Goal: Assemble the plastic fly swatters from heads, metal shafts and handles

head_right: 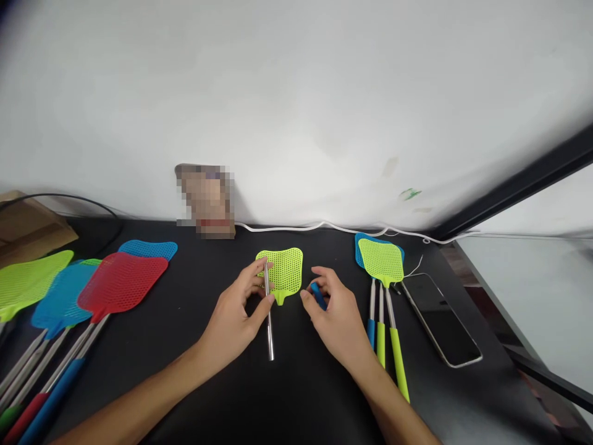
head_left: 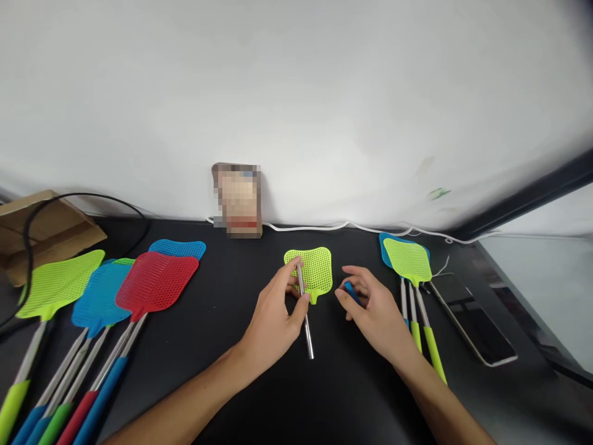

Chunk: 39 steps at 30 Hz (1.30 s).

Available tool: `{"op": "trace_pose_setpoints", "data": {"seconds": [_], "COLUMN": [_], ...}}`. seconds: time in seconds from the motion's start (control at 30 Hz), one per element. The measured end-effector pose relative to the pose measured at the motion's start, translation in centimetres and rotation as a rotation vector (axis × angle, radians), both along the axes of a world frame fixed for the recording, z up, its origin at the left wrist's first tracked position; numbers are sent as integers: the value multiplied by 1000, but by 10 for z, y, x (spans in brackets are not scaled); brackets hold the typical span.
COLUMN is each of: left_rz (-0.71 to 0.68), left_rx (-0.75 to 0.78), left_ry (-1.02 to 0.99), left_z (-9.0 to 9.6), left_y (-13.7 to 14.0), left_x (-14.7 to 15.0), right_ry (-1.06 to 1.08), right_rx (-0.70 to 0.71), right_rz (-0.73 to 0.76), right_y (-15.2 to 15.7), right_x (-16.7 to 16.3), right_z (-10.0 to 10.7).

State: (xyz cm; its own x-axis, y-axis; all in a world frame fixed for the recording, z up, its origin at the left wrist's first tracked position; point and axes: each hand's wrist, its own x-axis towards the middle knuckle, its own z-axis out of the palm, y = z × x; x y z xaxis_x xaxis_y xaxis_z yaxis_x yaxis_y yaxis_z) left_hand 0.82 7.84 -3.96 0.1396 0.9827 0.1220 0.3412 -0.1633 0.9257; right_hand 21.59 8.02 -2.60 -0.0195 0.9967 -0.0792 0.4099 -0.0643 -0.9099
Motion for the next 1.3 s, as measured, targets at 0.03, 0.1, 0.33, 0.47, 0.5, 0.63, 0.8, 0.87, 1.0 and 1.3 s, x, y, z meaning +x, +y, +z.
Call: {"op": "trace_pose_setpoints", "data": {"seconds": [0.03, 0.1, 0.33, 0.47, 0.5, 0.63, 0.8, 0.87, 1.0, 1.3], "left_rz": [0, -6, -32, -26, -37, -103, -157, -185, -214, -48], "left_rx": [36, 92, 160, 256, 282, 301, 317, 333, 332, 393], "left_ry": [60, 151, 255, 450, 522, 696, 666, 659, 611, 735], "left_z": [0, 2, 7, 10, 10, 9, 9, 9, 10, 14], "left_y": [-1, -2, -5, -8, -9, -10, -10, -10, -11, -6], "left_x": [0, -1, 1, 1, 0, -2, -1, 0, 2, -6], "right_ry": [-30, -80, -330, -482, -512, -640, -607, -619, -669, -652], "right_rx": [51, 150, 284, 287, 259, 201, 245, 258, 289, 282], "right_rz": [1, 9, 53, 46, 63, 183, 232, 259, 315, 317], "right_y": [-1, -3, -7, -9, -9, -10, -12, -14, -18, -21], "right_x": [-1, -4, -8, -7, -8, -11, -15, -16, -21, -22], "right_z": [-1, -3, -2, 3, 4, 6, 9, 10, 9, 7]}}
